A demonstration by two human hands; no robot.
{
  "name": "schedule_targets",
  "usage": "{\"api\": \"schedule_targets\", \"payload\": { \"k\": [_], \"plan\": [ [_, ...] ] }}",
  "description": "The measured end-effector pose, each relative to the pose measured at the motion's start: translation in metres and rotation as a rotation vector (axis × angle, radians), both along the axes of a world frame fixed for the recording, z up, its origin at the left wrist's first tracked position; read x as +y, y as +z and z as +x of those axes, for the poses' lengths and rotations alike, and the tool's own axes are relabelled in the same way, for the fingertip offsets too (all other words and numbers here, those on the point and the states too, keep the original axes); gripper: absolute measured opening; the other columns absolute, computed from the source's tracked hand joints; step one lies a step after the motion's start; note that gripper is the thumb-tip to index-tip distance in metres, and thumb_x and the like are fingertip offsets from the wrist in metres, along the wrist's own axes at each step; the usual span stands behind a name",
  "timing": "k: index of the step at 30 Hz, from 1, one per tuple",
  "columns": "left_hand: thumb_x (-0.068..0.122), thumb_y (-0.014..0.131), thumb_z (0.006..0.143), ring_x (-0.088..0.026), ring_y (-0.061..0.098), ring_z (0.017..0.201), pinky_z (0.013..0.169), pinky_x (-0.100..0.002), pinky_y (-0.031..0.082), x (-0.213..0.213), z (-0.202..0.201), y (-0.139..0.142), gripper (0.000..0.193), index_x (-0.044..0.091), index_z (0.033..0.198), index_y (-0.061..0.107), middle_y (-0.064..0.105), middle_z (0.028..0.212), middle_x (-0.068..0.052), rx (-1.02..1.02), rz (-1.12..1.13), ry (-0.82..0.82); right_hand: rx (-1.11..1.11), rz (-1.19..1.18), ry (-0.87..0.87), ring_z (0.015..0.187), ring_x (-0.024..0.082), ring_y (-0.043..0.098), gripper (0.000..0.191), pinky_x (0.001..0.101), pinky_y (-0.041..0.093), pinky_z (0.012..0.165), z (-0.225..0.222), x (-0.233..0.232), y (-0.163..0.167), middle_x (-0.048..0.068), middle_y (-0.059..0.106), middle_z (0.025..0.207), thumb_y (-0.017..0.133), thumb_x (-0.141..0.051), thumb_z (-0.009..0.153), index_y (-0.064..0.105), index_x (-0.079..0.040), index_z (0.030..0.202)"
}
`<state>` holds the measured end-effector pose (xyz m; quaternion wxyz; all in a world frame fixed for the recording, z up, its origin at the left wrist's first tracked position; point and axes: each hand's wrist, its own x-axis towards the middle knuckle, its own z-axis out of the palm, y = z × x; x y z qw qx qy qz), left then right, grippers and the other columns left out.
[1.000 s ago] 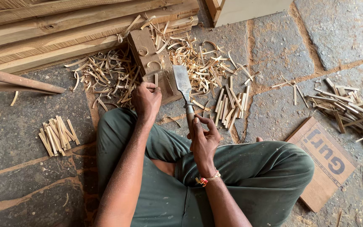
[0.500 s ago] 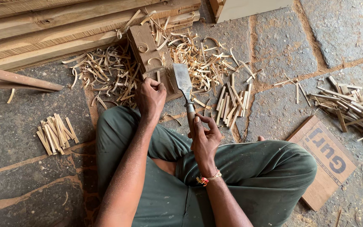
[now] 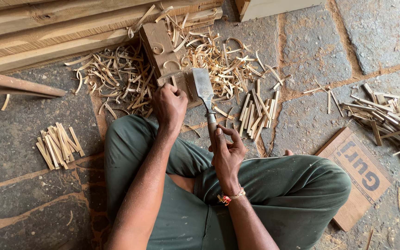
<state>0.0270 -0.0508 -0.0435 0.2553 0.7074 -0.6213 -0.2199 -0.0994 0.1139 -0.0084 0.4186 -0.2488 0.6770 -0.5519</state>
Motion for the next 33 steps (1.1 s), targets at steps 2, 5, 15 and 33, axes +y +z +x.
{"api": "schedule_targets", "payload": {
  "k": [2,5,15,33],
  "plan": [
    [0.011,0.072,0.086,-0.03,0.073,0.075,0.075,-0.045,0.057,-0.002,0.0,-0.001,0.013,0.002,0.078,0.069,0.073,0.078,-0.018,-0.015,-0.079,-0.002,0.008,-0.047,0.005,0.044,0.005,0.058,0.028,0.0236,0.034,0.035,0.0,0.0,-0.001,0.006,0.068,0.06,0.066,-0.029,0.102,0.072,-0.008,0.12],
    [0.012,0.074,0.085,-0.031,0.071,0.074,0.071,-0.046,0.056,-0.005,0.0,-0.002,0.014,0.002,0.078,0.068,0.071,0.077,-0.018,-0.015,-0.1,0.004,0.011,0.004,0.0,0.04,0.006,0.056,0.028,0.0238,0.033,0.034,0.0,0.001,-0.001,0.007,0.067,0.057,0.065,-0.029,0.101,0.071,-0.009,0.119],
    [0.012,0.074,0.083,-0.029,0.067,0.069,0.067,-0.047,0.053,-0.007,0.004,-0.004,0.021,0.003,0.067,0.063,0.065,0.068,-0.014,-0.05,-0.153,-0.02,0.033,-0.004,0.01,0.04,0.005,0.055,0.028,0.0231,0.032,0.034,-0.001,-0.001,0.002,0.006,0.068,0.058,0.065,-0.028,0.101,0.072,-0.008,0.119],
    [0.027,0.064,0.102,-0.021,0.066,0.073,0.066,-0.036,0.055,-0.011,0.02,0.021,0.022,0.007,0.096,0.069,0.071,0.085,-0.01,0.198,-0.215,0.08,0.19,0.091,0.095,0.048,0.009,0.062,0.032,0.0261,0.035,0.036,-0.015,0.01,0.03,0.005,0.074,0.064,0.07,-0.028,0.094,0.073,-0.009,0.12]
  ]
}}
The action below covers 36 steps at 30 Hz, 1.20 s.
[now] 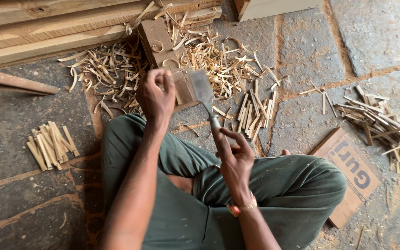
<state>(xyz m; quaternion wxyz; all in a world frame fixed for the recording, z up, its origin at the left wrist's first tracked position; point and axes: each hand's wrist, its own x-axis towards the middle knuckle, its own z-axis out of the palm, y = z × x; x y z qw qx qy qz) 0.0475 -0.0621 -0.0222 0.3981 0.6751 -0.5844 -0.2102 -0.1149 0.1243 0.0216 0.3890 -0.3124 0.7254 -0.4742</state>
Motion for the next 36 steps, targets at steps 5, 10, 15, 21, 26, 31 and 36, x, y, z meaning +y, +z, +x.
{"api": "schedule_targets", "payload": {
  "k": [5,10,15,21,26,31,36],
  "plan": [
    [0.056,0.045,0.109,-0.027,0.07,0.099,0.103,-0.048,0.053,0.057,-0.032,0.012,0.054,0.01,0.097,0.07,0.073,0.098,-0.01,0.125,-0.614,-0.738,0.119,0.019,0.122,0.062,0.002,0.066,0.033,0.0202,0.041,0.045,0.002,0.041,0.041,0.007,0.081,0.08,0.075,-0.019,0.091,0.075,-0.006,0.122],
    [0.055,0.062,0.101,-0.024,0.062,0.065,0.087,-0.045,0.051,0.091,-0.037,0.007,0.057,0.009,0.068,0.068,0.066,0.065,-0.009,0.052,-0.427,-0.988,0.109,-0.032,0.152,0.071,0.001,0.064,0.032,0.0179,0.045,0.053,0.013,0.066,0.055,0.009,0.083,0.094,0.075,-0.009,0.091,0.074,0.002,0.121],
    [0.048,0.066,0.1,-0.027,0.058,0.062,0.082,-0.044,0.049,0.089,-0.032,0.009,0.058,0.008,0.059,0.057,0.057,0.06,-0.009,0.079,-0.476,-0.969,-0.03,0.017,0.114,0.073,0.001,0.064,0.028,0.0172,0.046,0.056,0.014,0.065,0.053,0.009,0.084,0.1,0.068,-0.006,0.095,0.074,0.005,0.121],
    [0.046,0.068,0.1,-0.026,0.055,0.06,0.079,-0.043,0.048,0.089,-0.031,0.008,0.059,0.008,0.056,0.055,0.055,0.058,-0.009,0.112,-0.454,-0.941,0.079,0.026,0.151,0.062,0.0,0.053,0.027,0.0191,0.041,0.051,0.017,0.06,0.055,0.006,0.083,0.092,0.07,-0.008,0.096,0.075,0.004,0.119],
    [0.048,0.066,0.101,-0.025,0.055,0.061,0.081,-0.043,0.048,0.087,-0.032,0.001,0.058,0.009,0.058,0.058,0.056,0.059,-0.008,0.118,-0.444,-0.944,0.1,0.05,0.157,0.06,0.001,0.049,0.026,0.0206,0.038,0.05,0.016,0.057,0.056,0.004,0.078,0.081,0.071,-0.01,0.096,0.077,0.002,0.118],
    [0.061,0.063,0.091,-0.024,0.055,0.053,0.077,-0.045,0.049,0.086,-0.034,-0.002,0.059,0.01,0.06,0.067,0.06,0.054,-0.008,0.013,-0.171,-1.036,0.143,0.11,0.197,0.053,0.001,0.049,0.02,0.0223,0.035,0.044,0.014,0.058,0.056,0.003,0.077,0.074,0.07,-0.013,0.097,0.076,0.001,0.109],
    [0.061,0.06,0.092,-0.03,0.073,0.09,0.111,-0.054,0.045,0.082,-0.028,-0.005,0.057,0.007,0.094,0.079,0.078,0.094,-0.015,-0.042,-0.199,-1.126,0.274,0.132,0.228,0.041,0.002,0.046,0.014,0.0249,0.026,0.037,0.023,0.058,0.048,0.005,0.072,0.06,0.07,-0.013,0.096,0.075,-0.001,0.101]
  ]
}}
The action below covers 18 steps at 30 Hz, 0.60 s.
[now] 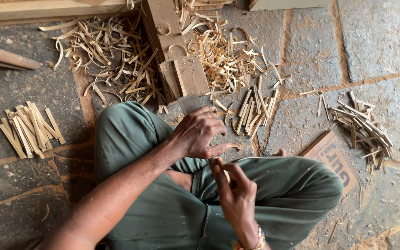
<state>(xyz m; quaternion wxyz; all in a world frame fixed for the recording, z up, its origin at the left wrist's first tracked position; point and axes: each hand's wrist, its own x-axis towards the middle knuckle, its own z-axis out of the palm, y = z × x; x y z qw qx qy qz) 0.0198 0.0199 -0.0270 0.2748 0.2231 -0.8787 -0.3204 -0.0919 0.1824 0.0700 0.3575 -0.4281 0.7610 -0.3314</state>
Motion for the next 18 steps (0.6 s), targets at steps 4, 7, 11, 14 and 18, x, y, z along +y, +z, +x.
{"api": "schedule_targets", "payload": {
  "k": [4,7,11,14,18],
  "plan": [
    [0.048,0.06,0.089,-0.035,0.06,0.13,0.121,-0.053,0.035,0.001,0.0,-0.013,0.054,0.003,0.115,0.073,0.068,0.133,-0.019,-0.104,-0.071,-0.036,0.002,-0.093,-0.008,0.044,0.0,0.044,0.009,0.0243,0.027,0.037,0.01,0.006,-0.017,0.001,0.072,0.063,0.069,-0.01,0.095,0.072,-0.001,0.097],
    [0.039,0.06,0.084,-0.035,0.049,0.141,0.122,-0.054,0.03,-0.003,-0.004,-0.027,0.059,0.003,0.13,0.066,0.058,0.147,-0.02,-0.142,-0.106,-0.04,0.11,-0.098,0.005,0.044,0.002,0.038,0.011,0.0258,0.023,0.04,0.009,0.006,-0.03,0.001,0.054,0.052,0.071,-0.011,0.098,0.07,-0.002,0.091],
    [0.038,0.06,0.082,-0.033,0.039,0.149,0.125,-0.056,0.023,-0.044,-0.01,-0.041,0.067,0.007,0.142,0.059,0.048,0.156,-0.016,-0.263,-0.139,0.006,0.132,-0.205,0.076,0.053,0.0,0.042,0.014,0.0243,0.03,0.042,0.008,-0.026,-0.047,-0.004,0.052,0.057,0.066,-0.014,0.104,0.066,-0.001,0.098],
    [0.046,0.061,0.08,-0.033,0.032,0.152,0.125,-0.053,0.017,-0.087,-0.008,-0.048,0.07,0.012,0.141,0.059,0.039,0.161,-0.017,-0.334,-0.203,0.009,0.197,-0.178,0.069,0.046,0.005,0.03,0.016,0.0299,0.021,0.041,0.013,-0.071,-0.062,0.003,0.039,0.051,0.07,-0.017,0.102,0.07,-0.002,0.097],
    [0.055,0.056,0.078,-0.032,0.027,0.15,0.122,-0.052,0.014,-0.108,-0.007,-0.062,0.077,0.015,0.143,0.057,0.035,0.161,-0.015,-0.352,-0.319,0.029,0.189,-0.143,0.049,0.038,0.005,0.039,0.016,0.0299,0.022,0.037,0.015,-0.082,-0.067,0.001,0.056,0.049,0.066,-0.019,0.102,0.072,-0.006,0.097]
  ]
}}
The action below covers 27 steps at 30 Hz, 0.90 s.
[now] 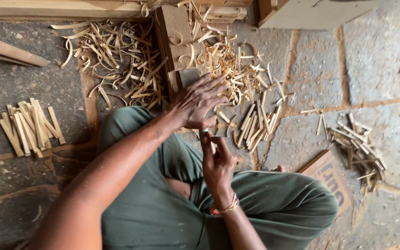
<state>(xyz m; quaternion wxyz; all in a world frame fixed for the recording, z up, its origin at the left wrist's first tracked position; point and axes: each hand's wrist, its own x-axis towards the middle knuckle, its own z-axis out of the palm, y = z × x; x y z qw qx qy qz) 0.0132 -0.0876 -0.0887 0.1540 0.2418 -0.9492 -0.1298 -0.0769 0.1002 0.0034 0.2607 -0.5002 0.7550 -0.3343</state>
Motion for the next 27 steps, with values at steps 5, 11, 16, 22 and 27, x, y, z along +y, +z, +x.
{"api": "schedule_targets", "payload": {
  "k": [5,11,16,22,27],
  "plan": [
    [0.061,0.036,0.104,-0.034,0.037,0.153,0.129,-0.053,0.02,0.018,0.001,0.002,0.073,0.004,0.144,0.058,0.044,0.161,-0.018,0.249,0.014,0.086,-0.149,-0.129,0.0,0.046,0.003,0.058,0.02,0.023,0.035,0.036,-0.008,0.005,-0.009,0.002,0.071,0.063,0.067,-0.022,0.101,0.073,-0.005,0.109],
    [0.066,0.023,0.108,-0.038,0.055,0.142,0.126,-0.054,0.033,0.064,-0.006,0.048,0.083,-0.001,0.126,0.069,0.062,0.143,-0.023,0.469,0.101,-0.003,-0.415,-0.274,-0.106,0.062,0.005,0.068,0.021,0.0218,0.045,0.045,-0.028,0.027,0.008,0.006,0.078,0.079,0.066,-0.017,0.103,0.071,-0.002,0.117],
    [0.068,0.029,0.108,-0.036,0.065,0.126,0.123,-0.053,0.04,0.105,-0.01,0.065,0.083,-0.001,0.115,0.074,0.071,0.124,-0.021,0.566,0.159,-0.024,-0.345,-0.113,-0.12,0.051,0.002,0.05,0.021,0.0202,0.029,0.045,-0.036,0.075,0.038,0.004,0.067,0.064,0.069,-0.011,0.1,0.075,0.0,0.116],
    [0.062,0.05,0.102,-0.026,0.066,0.069,0.088,-0.045,0.056,0.111,-0.002,0.074,0.066,0.004,0.08,0.074,0.07,0.072,-0.012,0.589,0.178,-0.065,-0.416,0.008,-0.135,0.058,0.001,0.049,0.026,0.0204,0.033,0.048,-0.022,0.095,0.062,0.001,0.071,0.075,0.068,-0.007,0.098,0.075,0.002,0.121],
    [0.057,0.062,0.1,-0.024,0.058,0.06,0.068,-0.043,0.051,0.111,0.004,0.075,0.059,0.007,0.069,0.068,0.059,0.06,-0.008,0.603,0.163,-0.028,-0.402,0.029,-0.107,0.057,0.001,0.049,0.027,0.0206,0.036,0.048,-0.019,0.089,0.066,0.0,0.077,0.08,0.067,-0.007,0.097,0.074,0.003,0.121]
  ]
}}
